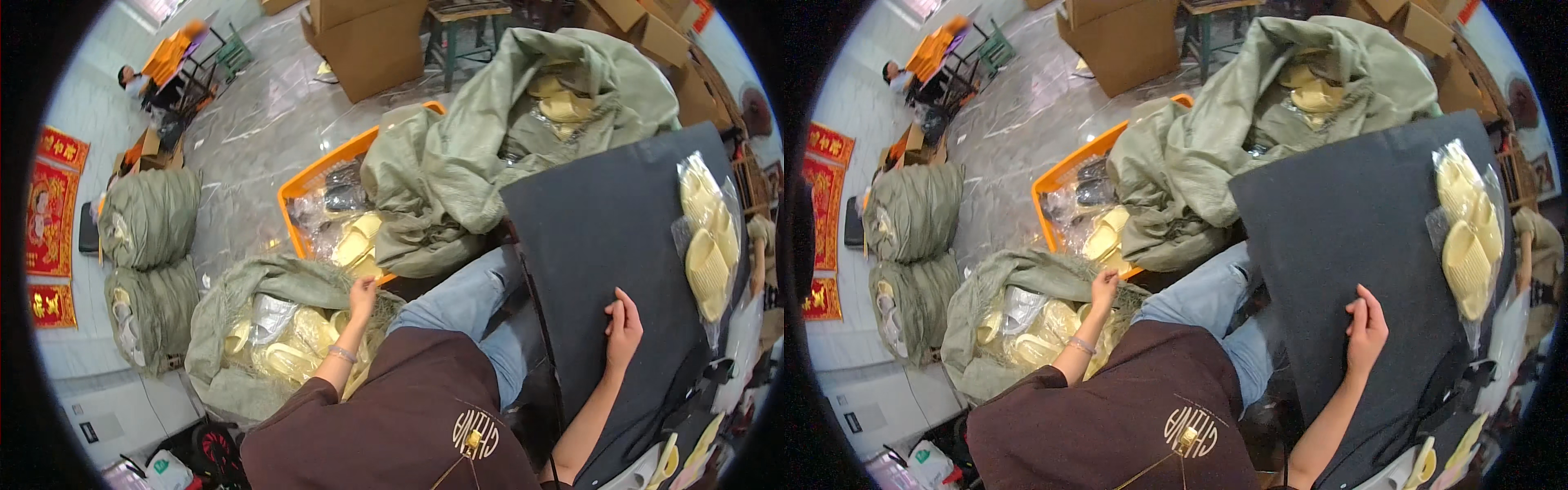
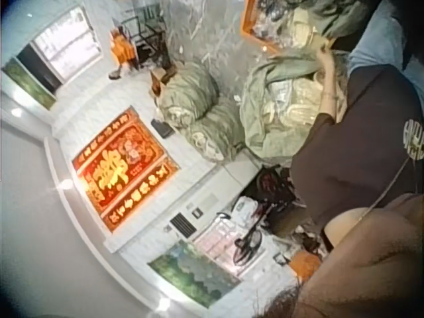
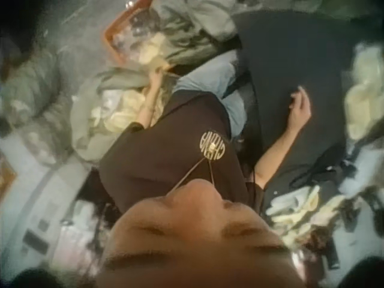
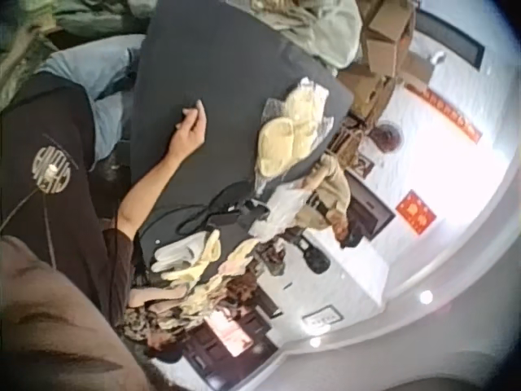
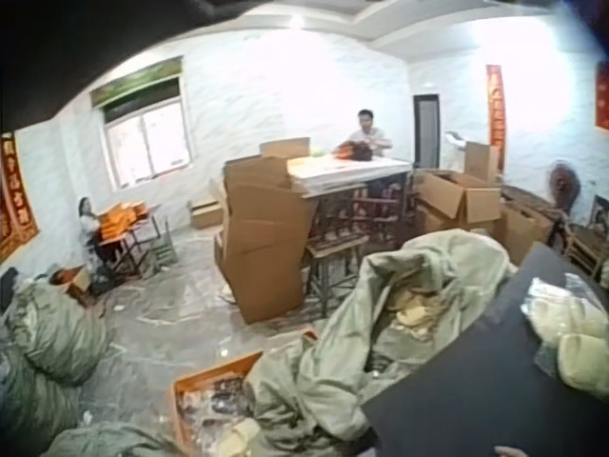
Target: The person unpacks yellow and white slippers from a large green sack and places them on a table. They then place pairs of slippers into clear plastic bags and seal them using a handheld heat sealer. The person repeats this process for multiple pairs of slippers, stacking the packaged items on the table.
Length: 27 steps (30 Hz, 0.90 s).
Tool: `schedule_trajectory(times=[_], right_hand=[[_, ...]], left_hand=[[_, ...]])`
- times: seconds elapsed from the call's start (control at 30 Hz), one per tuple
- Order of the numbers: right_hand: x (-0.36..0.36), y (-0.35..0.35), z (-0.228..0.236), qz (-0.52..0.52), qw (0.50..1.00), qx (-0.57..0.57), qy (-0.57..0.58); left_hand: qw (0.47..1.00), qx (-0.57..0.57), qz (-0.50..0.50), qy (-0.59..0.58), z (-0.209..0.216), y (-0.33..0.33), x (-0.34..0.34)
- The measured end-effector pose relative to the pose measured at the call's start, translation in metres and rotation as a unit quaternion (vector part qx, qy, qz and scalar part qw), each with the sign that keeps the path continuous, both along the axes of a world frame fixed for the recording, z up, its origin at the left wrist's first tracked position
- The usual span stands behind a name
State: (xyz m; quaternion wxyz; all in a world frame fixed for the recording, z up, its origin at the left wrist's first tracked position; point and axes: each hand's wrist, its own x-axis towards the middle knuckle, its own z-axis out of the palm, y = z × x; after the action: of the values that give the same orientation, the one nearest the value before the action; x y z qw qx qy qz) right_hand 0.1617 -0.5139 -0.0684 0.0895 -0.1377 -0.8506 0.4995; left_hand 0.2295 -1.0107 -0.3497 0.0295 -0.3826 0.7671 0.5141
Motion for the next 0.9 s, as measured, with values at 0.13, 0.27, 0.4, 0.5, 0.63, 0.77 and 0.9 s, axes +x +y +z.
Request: schedule_trajectory(times=[0.13,0.27,0.4,0.5,0.63,0.77,0.9], right_hand=[[0.001,0.002,-0.006,0.000,1.000,0.019,0.021],[-0.009,-0.004,0.001,0.005,1.000,0.017,0.020],[-0.011,-0.005,0.006,0.009,0.999,0.050,0.016],[-0.012,-0.006,0.009,0.006,0.997,0.070,0.022],[-0.014,-0.008,0.010,0.002,0.995,0.096,0.038],[-0.020,-0.005,0.016,0.024,0.993,0.112,0.038],[-0.020,-0.003,0.015,0.018,0.993,0.117,0.013]], left_hand=[[0.984,-0.004,-0.004,0.176,0.061,0.057,-0.073],[0.950,-0.079,-0.106,0.284,0.144,0.103,-0.169],[0.891,-0.087,-0.222,0.387,0.165,0.147,-0.311],[0.878,-0.199,-0.253,0.354,0.143,0.201,-0.420],[0.824,-0.452,-0.240,0.245,0.084,0.245,-0.516],[0.925,-0.282,-0.228,0.113,0.008,0.197,-0.584],[0.977,0.017,-0.040,0.209,0.045,0.206,-0.603]])
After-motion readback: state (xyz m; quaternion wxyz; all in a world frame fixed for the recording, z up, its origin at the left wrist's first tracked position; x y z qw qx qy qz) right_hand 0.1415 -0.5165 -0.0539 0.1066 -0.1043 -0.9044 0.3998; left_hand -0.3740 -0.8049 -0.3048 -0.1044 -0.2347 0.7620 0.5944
